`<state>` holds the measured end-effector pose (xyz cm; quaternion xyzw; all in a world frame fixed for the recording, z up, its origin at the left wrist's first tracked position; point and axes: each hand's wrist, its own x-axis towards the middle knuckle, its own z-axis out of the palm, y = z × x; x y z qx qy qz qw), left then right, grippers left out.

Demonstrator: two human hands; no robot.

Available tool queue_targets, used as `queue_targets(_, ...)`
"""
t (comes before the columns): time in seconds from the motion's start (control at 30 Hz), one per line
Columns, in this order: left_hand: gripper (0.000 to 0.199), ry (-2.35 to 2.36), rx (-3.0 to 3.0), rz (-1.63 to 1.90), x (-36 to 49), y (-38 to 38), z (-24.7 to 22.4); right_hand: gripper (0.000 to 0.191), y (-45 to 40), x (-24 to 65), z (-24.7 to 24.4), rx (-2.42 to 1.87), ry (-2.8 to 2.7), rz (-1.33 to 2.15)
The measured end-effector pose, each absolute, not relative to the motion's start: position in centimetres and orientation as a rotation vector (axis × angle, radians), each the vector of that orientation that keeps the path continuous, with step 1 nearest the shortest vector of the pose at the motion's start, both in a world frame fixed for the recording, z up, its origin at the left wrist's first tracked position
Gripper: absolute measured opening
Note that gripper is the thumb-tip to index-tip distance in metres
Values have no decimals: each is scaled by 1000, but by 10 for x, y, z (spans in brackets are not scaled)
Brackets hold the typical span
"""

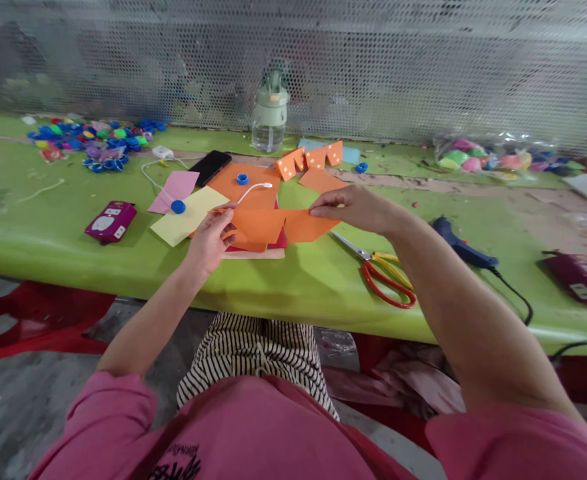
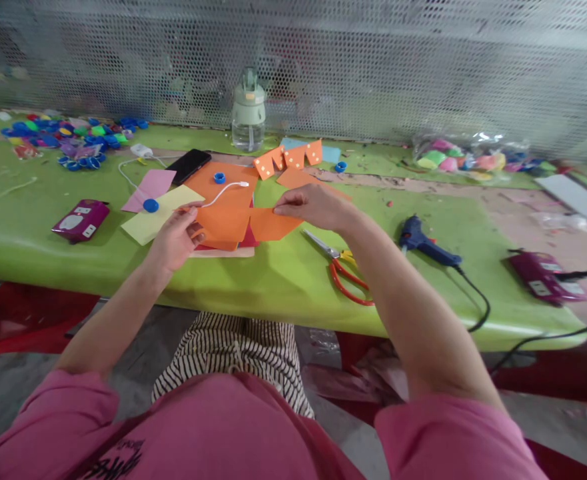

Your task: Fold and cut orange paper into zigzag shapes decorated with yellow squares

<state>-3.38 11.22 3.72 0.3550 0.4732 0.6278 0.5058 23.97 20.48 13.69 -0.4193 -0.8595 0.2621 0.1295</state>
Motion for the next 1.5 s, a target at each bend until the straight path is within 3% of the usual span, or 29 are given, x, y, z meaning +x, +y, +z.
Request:
queue_targets(0.1,29,1187,1011,1566,-46,115,36,30,194,238,139,-1095,-2498,450)
queue_targets(0.2,32,1375,1246,1760,-55,112,38,31,169,236,137,-1052,-2467,-143)
queue_targets(0.3,37,1621,1795,1938,-44,98,43,34,134,233,123,-1030,-2448,-589)
queue_targets(0.43,31,1439,2758,1220,-1,74,39,27,89,231,90,-903,-2515,-888)
queue_targets(0.57,27,1389,2969,939,21,56,23,21,59,241,71,-878,-2574,-715)
queue_targets(0.83,38,1424,2963,935,18,58,17,41,63,281,57,-1126,-2572,-392)
queue_targets(0.93,37,1375,2948,881,25,64,17,41,63,279,52,-1158,-2583,-287)
queue_targets(1.1,48,1231,2900,819,17,64,16,44,54,275,59,-879,-2710,-91)
queue_targets(1.23,56,1071,2913,682,-3,60,18,28,53,276,63,-556,-2803,-193)
queue_targets(1.5,62,1062,2912,485,-15,57,22,28,72,264,57,-430,-2736,-353)
